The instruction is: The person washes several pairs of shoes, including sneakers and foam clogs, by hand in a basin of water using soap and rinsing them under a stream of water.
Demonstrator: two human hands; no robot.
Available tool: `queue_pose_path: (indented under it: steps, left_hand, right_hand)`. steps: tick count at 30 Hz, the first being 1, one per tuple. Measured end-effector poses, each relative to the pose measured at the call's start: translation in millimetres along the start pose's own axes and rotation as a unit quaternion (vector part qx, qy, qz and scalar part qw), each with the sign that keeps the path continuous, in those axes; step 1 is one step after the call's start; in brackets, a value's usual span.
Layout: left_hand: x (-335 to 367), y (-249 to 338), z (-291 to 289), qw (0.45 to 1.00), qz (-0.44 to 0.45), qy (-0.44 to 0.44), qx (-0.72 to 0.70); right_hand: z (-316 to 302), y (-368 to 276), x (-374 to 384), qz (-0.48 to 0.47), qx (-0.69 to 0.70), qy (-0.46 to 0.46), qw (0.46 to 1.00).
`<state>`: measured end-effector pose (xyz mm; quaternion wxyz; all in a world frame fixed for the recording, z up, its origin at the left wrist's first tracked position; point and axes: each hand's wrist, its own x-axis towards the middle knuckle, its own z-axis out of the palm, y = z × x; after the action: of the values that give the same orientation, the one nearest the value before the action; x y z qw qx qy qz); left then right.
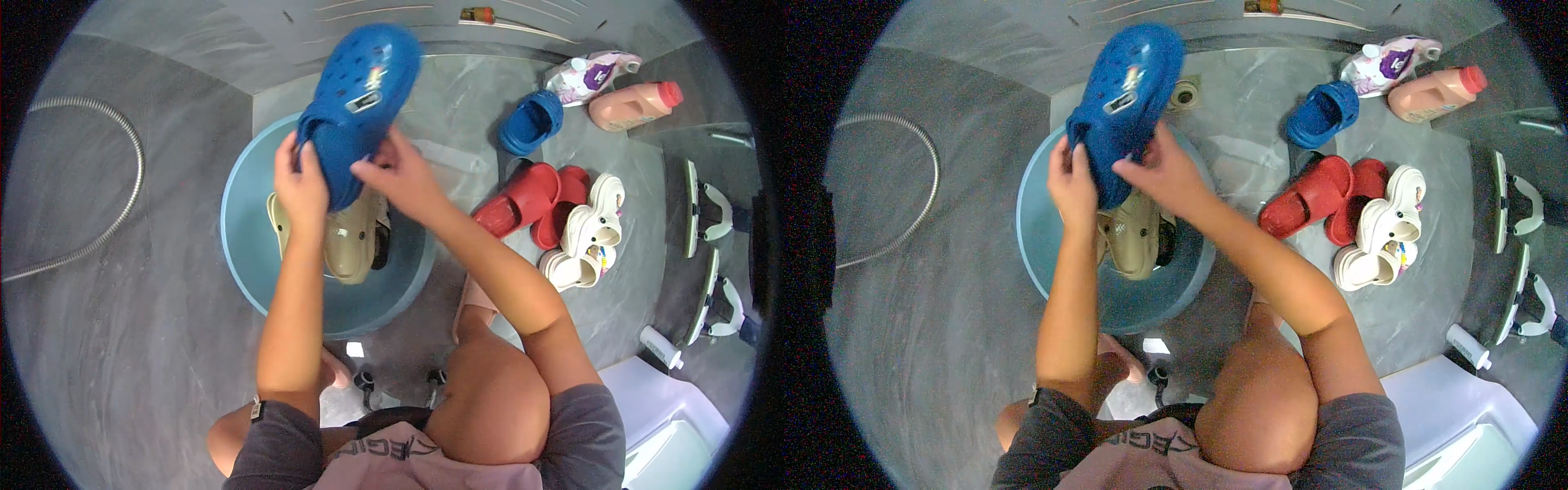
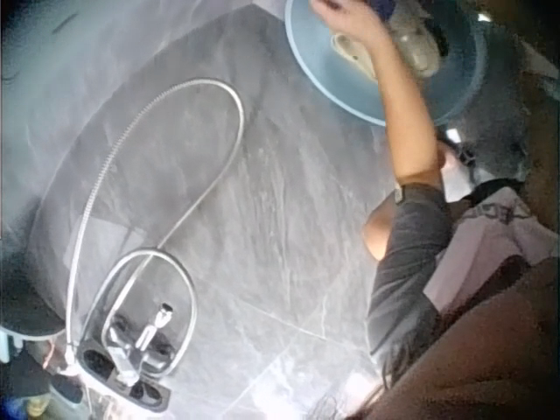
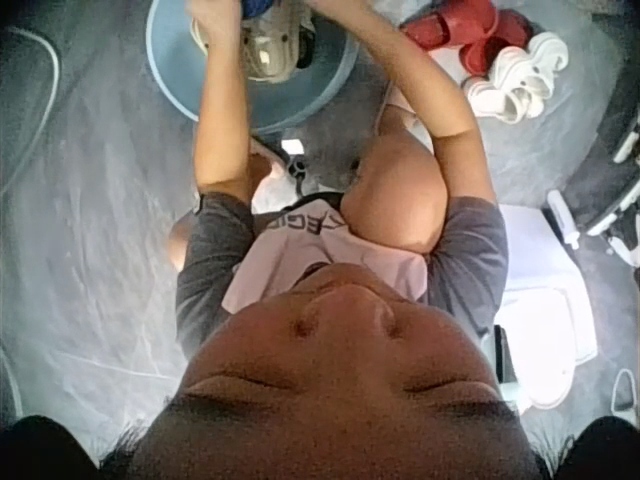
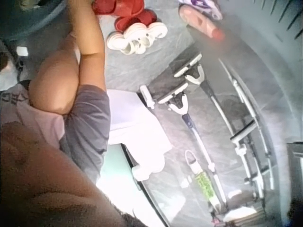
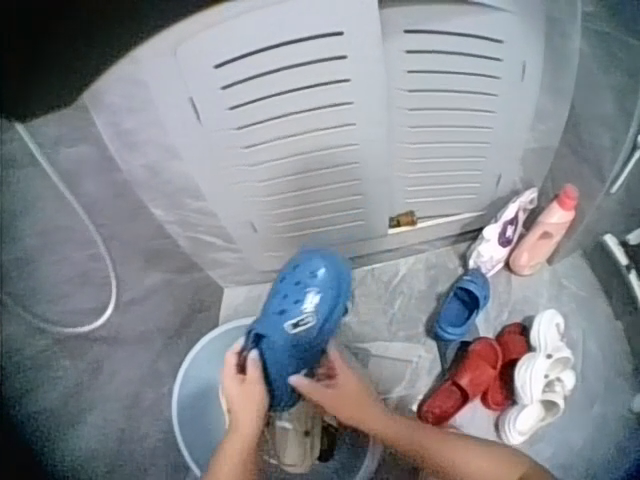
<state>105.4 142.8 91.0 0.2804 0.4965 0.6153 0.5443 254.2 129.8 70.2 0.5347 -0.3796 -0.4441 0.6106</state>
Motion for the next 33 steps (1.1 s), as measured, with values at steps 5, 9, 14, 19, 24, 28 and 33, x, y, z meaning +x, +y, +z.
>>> queue_pose_path:
  steps: [5, 9, 14, 19, 24, 28, 33]
  left_hand:
    - [-18.0, -41.8, -95.9, 0.981, -0.114, 0.115, 0.102]
    - [-25.1, -67.3, -153.4, 0.933, -0.199, 0.084, 0.287]
    - [-15.6, -52.3, -105.1, 0.913, 0.056, 0.072, 0.397]
    - [-22.2, -13.6, -5.5, 0.889, 0.103, -0.044, 0.443]
    - [-22.8, 2.1, 59.3, 0.859, 0.184, -0.059, 0.473]
    - [-6.9, -30.0, 47.8, 0.816, 0.039, -0.094, 0.568]
    - [-3.8, -38.0, 21.6, 0.781, 0.05, -0.091, 0.615]
  right_hand:
    - [64.5, 18.2, -8.9, 0.129, -0.121, -0.057, 0.983]
    - [66.8, 42.7, -9.9, 0.135, -0.154, -0.136, 0.969]
    - [-13.1, 48.9, 15.5, 0.031, -0.189, 0.151, 0.97]
    - [-137.3, 27.5, 7.3, -0.076, -0.586, 0.283, 0.756]
    - [-208.9, 40.4, -17.2, 0.051, -0.741, 0.297, 0.6]
    - [-232.3, 42.4, -23.7, 0.043, -0.736, 0.233, 0.634]
    - [-223.2, 24.6, -26.9, -0.02, -0.688, 0.272, 0.672]
